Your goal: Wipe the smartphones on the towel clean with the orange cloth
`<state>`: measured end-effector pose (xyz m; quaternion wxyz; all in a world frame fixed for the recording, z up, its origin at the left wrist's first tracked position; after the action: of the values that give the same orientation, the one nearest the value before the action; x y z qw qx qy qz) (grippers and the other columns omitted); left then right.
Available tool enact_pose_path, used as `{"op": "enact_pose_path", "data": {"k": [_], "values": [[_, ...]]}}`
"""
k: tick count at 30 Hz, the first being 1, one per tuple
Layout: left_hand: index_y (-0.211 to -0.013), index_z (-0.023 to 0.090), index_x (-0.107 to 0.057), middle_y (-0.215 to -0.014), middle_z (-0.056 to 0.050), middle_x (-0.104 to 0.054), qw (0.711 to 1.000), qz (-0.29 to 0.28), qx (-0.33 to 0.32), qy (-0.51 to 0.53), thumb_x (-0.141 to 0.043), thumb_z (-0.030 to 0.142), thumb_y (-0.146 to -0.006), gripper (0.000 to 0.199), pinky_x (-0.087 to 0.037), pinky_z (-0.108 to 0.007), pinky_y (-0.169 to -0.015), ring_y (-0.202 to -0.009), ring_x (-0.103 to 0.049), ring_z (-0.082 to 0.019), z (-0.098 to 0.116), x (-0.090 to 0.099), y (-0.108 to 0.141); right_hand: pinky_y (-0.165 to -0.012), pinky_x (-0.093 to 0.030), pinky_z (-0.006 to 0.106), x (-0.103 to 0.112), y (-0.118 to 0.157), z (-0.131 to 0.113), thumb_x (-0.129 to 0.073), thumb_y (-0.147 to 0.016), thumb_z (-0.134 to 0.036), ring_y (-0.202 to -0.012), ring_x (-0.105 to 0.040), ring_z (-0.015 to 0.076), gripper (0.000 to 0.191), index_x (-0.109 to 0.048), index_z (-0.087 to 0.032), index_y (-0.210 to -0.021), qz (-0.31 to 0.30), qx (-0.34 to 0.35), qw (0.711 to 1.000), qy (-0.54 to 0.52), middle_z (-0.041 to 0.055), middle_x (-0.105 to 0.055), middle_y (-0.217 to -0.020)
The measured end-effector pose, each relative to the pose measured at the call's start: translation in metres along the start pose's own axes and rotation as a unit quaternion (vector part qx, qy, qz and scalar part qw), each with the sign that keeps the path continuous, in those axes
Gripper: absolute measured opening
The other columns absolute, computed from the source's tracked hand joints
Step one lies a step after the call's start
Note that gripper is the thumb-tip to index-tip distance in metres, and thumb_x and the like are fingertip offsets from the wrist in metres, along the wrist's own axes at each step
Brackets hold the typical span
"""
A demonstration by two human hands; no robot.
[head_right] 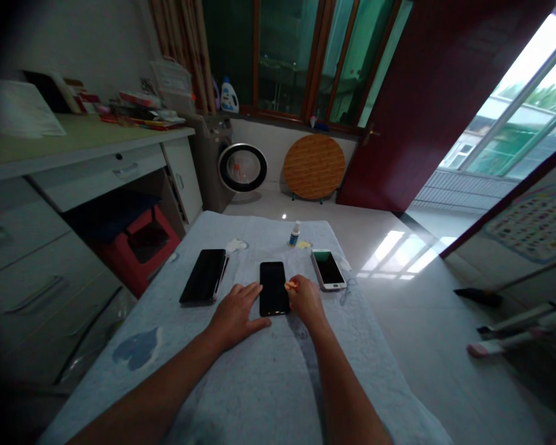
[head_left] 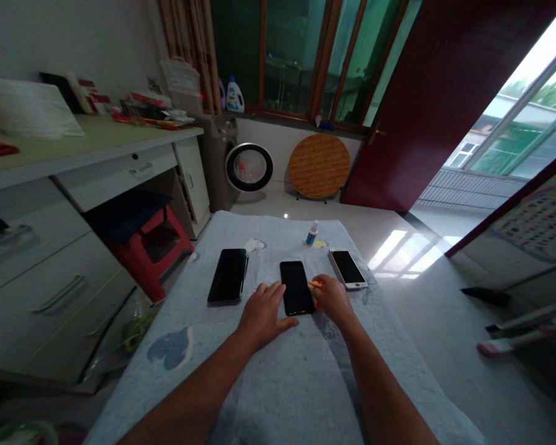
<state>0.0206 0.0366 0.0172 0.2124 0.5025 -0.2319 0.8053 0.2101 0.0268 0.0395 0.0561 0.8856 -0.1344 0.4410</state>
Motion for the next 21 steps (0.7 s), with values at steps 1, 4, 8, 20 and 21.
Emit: {"op": "enact_pose_path", "data": {"k": [1, 4, 8, 20, 21], "values": [[-0.136, 0.015, -0.048, -0.14, -0.013, -0.052, 1.0, -0.004, 0.001, -0.003, -0.069, 0.056, -0.074, 0.078, -0.038, -0.044, -0.103, -0.122, -0.047, -0.033, 0.0, 0.0, 0.0, -0.062, -0.04, 0.023, -0.003, 0.001, 0.0, -0.054, -0.075, -0.014, -0.068, -0.061, 0.0158, 0.023, -0.071, -0.017, -0.09, -0.003, 0.002, 1.0, -0.001, 0.0043, -0.069, -0.074], [-0.134, 0.015, -0.05, -0.139, -0.013, -0.052, 1.0, -0.006, -0.001, -0.006, -0.07, 0.053, -0.074, 0.074, -0.04, -0.044, -0.102, -0.12, -0.049, -0.033, 0.002, 0.001, -0.001, -0.06, -0.039, 0.022, -0.01, 0.006, -0.002, -0.053, -0.074, -0.013, -0.067, -0.061, 0.015, 0.024, -0.07, -0.018, -0.09, -0.005, 0.012, 1.0, -0.016, 0.0039, -0.069, -0.074], [-0.134, 0.017, -0.049, -0.138, -0.014, -0.053, 1.0, -0.003, 0.001, -0.005, -0.069, 0.051, -0.076, 0.07, -0.039, -0.045, -0.102, -0.121, -0.049, -0.033, 0.004, 0.001, -0.003, -0.055, -0.039, 0.022, -0.019, 0.006, 0.004, -0.054, -0.074, -0.019, -0.057, -0.057, 0.0139, 0.018, -0.069, -0.017, -0.084, -0.013, 0.007, 0.996, -0.091, 0.0013, -0.064, -0.064], [-0.123, 0.019, -0.053, -0.122, -0.01, -0.061, 0.996, 0.063, 0.008, 0.055, -0.065, 0.049, -0.08, 0.054, -0.044, -0.042, -0.096, -0.107, -0.057, -0.029, 0.005, 0.005, -0.003, -0.056, -0.046, 0.024, -0.029, 0.011, -0.007, -0.06, -0.074, -0.039, -0.06, -0.056, 0.0141, 0.028, -0.065, -0.018, -0.093, -0.008, 0.051, 0.934, -0.353, 0.0007, -0.063, -0.072], [-0.12, 0.019, -0.054, -0.119, -0.01, -0.062, 0.995, 0.071, 0.007, 0.067, -0.064, 0.047, -0.081, 0.05, -0.045, -0.041, -0.095, -0.106, -0.058, -0.027, 0.005, 0.006, -0.003, -0.055, -0.046, 0.024, -0.031, 0.012, -0.01, -0.061, -0.075, -0.04, -0.059, -0.055, 0.0137, 0.029, -0.065, -0.019, -0.095, -0.016, 0.056, 0.932, -0.359, 0.0002, -0.063, -0.071]]}}
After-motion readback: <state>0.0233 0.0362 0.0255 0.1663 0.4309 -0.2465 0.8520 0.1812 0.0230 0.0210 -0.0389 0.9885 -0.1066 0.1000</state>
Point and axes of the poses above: each hand's wrist, its own y-axis away from the middle knuckle, its own x-axis out of the back of the hand, z = x × y, the point moved 4 cm from there along -y, towards the middle knuckle
